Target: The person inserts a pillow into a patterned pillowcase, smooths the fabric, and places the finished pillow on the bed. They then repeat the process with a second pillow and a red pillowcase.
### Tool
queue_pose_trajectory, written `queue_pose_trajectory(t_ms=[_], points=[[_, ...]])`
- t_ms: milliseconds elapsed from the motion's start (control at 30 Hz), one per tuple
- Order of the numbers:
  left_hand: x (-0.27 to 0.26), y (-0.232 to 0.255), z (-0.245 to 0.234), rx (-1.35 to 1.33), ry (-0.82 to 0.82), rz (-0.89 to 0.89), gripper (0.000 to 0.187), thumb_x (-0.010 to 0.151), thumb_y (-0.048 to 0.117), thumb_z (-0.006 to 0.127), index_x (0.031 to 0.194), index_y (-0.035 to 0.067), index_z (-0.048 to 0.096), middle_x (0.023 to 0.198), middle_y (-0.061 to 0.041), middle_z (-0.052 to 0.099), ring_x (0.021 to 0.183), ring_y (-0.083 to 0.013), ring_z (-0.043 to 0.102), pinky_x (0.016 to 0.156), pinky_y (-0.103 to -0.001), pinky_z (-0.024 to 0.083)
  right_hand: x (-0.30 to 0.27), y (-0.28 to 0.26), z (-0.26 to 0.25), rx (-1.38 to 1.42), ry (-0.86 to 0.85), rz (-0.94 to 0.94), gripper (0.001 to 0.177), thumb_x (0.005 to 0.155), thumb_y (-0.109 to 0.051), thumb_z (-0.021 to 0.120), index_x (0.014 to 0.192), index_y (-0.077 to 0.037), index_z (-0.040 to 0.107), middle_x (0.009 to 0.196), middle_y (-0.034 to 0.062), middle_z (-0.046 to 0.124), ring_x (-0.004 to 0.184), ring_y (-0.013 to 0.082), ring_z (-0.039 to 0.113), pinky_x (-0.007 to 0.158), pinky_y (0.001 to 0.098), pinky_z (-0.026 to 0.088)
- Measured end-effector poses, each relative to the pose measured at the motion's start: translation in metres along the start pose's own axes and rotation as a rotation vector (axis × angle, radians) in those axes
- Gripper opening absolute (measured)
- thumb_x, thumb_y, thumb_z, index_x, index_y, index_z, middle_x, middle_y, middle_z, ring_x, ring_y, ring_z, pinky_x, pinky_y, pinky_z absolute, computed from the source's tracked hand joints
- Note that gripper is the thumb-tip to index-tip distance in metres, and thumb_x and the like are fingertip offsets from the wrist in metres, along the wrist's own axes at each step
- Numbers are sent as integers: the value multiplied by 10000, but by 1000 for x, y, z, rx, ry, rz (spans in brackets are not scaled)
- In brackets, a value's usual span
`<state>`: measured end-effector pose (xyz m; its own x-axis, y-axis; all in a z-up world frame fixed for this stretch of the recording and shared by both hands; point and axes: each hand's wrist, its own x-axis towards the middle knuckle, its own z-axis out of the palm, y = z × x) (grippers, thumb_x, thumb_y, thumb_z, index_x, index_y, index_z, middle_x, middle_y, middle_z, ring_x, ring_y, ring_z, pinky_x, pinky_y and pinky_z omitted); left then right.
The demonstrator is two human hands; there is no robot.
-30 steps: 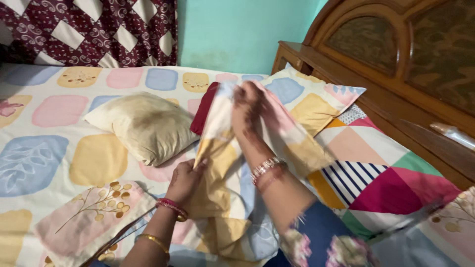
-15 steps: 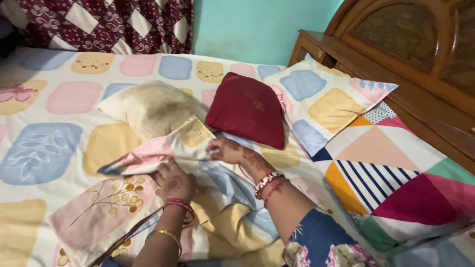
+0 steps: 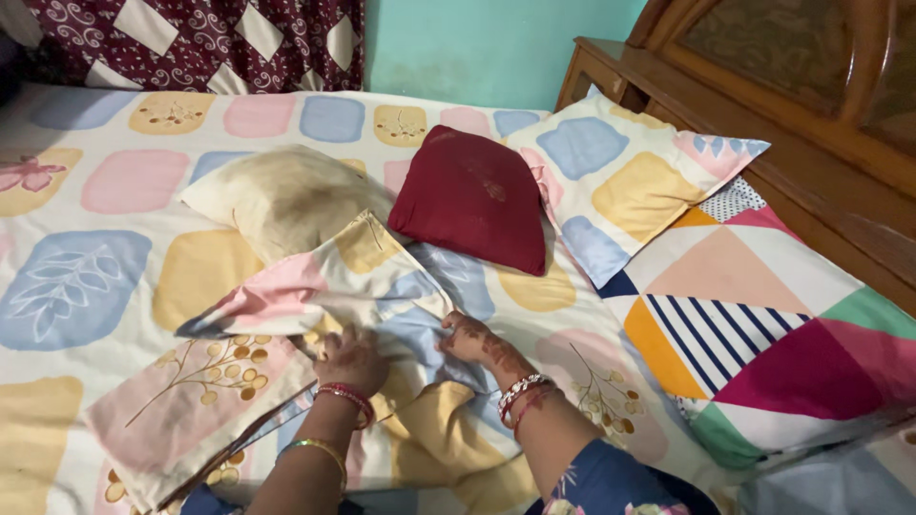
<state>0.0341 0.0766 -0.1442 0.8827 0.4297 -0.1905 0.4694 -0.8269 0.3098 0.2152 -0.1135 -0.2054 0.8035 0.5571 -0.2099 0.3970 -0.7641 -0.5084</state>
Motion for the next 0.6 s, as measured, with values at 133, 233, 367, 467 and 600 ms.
queue_pose_trajectory(t_ms=[133, 233, 367, 467, 600], points=[[-4, 0, -3, 161, -139, 27, 719, 910, 576, 648, 1527, 310, 391, 1629, -25, 290, 1538, -369, 230, 1094, -642, 412, -10, -4, 4, 13, 0, 87, 719, 852, -327, 802, 1421, -11, 497, 1409, 223, 581, 1313, 341, 577, 1102, 379, 469], [-6, 3, -8, 143, -184, -3, 746, 914, 578, 660, 1550, 316, 370, 1642, -27, 276, 1542, -371, 234, 1113, -651, 391, -13, -5, 9, -13, 25, 103, 776, 864, -331, 797, 1455, 12, 430, 1469, 228, 509, 1362, 335, 520, 1129, 370, 438], [-3, 12, -26, -49, 95, 31, 743, 872, 447, 729, 1518, 324, 384, 1655, -33, 240, 1530, -350, 233, 1132, -688, 312, -4, -20, 3, 48, 52, 168, 744, 899, -313, 750, 1486, -35, 386, 1478, 229, 466, 1370, 356, 487, 1144, 383, 420], [0, 19, -49, -235, 378, 104, 669, 876, 376, 720, 1475, 302, 432, 1625, -53, 298, 1498, -356, 274, 1102, -689, 315, 8, -46, -18, 52, 287, -17, 641, 907, -287, 715, 1441, -59, 444, 1389, 212, 544, 1296, 359, 541, 1120, 388, 451], [1, 23, -89, -338, 543, 175, 667, 835, 353, 735, 1449, 266, 490, 1593, -73, 361, 1479, -328, 314, 1082, -641, 348, 20, -100, -69, 72, 552, -399, 593, 900, -208, 732, 1407, -27, 483, 1390, 237, 559, 1298, 397, 541, 1097, 437, 440]])
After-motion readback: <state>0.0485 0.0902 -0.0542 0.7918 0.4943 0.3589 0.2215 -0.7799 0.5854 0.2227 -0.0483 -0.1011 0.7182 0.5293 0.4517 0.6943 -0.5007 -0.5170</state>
